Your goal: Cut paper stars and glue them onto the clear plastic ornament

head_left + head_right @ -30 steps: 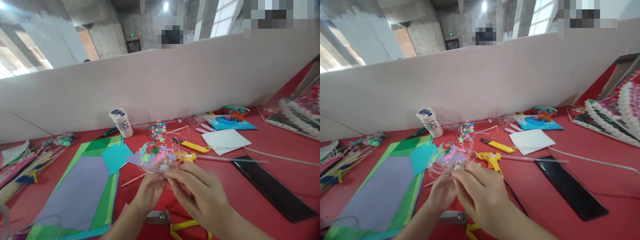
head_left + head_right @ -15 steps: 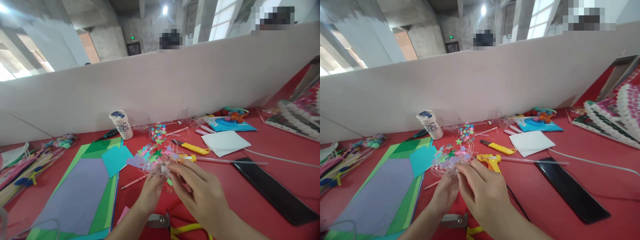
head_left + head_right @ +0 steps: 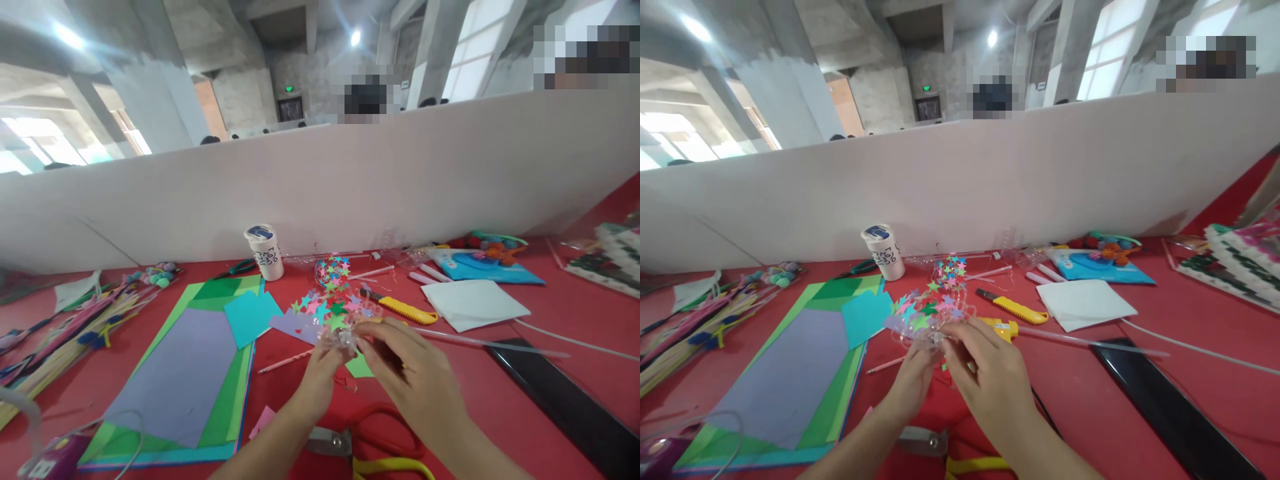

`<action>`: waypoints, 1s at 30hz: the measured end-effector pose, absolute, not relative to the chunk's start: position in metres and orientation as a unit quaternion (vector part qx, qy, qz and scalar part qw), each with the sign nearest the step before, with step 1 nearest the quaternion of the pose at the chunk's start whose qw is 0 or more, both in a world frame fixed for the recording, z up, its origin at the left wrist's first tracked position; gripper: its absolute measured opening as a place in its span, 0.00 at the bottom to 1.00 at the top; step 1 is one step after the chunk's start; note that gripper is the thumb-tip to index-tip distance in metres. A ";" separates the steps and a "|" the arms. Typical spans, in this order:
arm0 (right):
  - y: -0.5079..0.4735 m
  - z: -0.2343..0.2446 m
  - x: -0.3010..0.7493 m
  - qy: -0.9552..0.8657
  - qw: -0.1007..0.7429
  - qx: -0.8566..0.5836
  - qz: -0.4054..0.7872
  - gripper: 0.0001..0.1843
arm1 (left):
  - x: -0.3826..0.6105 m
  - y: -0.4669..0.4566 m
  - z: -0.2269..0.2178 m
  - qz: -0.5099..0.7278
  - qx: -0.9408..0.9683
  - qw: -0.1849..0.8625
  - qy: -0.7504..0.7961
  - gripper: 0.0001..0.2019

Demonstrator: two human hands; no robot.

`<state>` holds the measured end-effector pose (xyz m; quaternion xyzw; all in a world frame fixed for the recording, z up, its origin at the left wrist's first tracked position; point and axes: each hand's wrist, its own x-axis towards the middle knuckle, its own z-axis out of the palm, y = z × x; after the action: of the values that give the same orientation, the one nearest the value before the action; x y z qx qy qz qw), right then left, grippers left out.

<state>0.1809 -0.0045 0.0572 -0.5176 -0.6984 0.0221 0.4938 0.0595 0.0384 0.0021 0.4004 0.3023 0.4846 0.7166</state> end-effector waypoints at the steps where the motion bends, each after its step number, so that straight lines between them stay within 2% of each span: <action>1: -0.005 0.060 0.180 -0.694 0.497 -0.520 0.034 0.07 | 0.060 0.037 0.003 0.490 0.392 0.717 0.304 0.07; 5: -0.007 0.068 0.173 -0.682 0.499 -0.531 0.064 0.07 | 0.058 0.033 0.010 0.513 0.361 0.714 0.311 0.06; 9: -0.010 0.071 0.164 -0.687 0.501 -0.523 0.046 0.07 | 0.055 0.028 0.024 0.530 0.336 0.719 0.299 0.06; 12: -0.011 0.071 0.158 -0.698 0.505 -0.507 0.015 0.07 | 0.054 0.022 0.034 0.533 0.326 0.727 0.285 0.05; 21: -0.009 0.073 0.145 -0.698 0.500 -0.500 -0.109 0.06 | 0.055 0.004 0.041 0.549 0.219 0.766 0.253 0.08; 30: -0.003 0.070 0.138 -0.683 0.506 -0.525 -0.051 0.07 | 0.058 0.008 0.057 0.560 0.173 0.761 0.277 0.05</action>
<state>0.1383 -0.0033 0.0699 -0.5249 -0.6826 -0.0513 0.5059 0.0583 0.0079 0.0570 0.1729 0.2765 0.5603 0.7614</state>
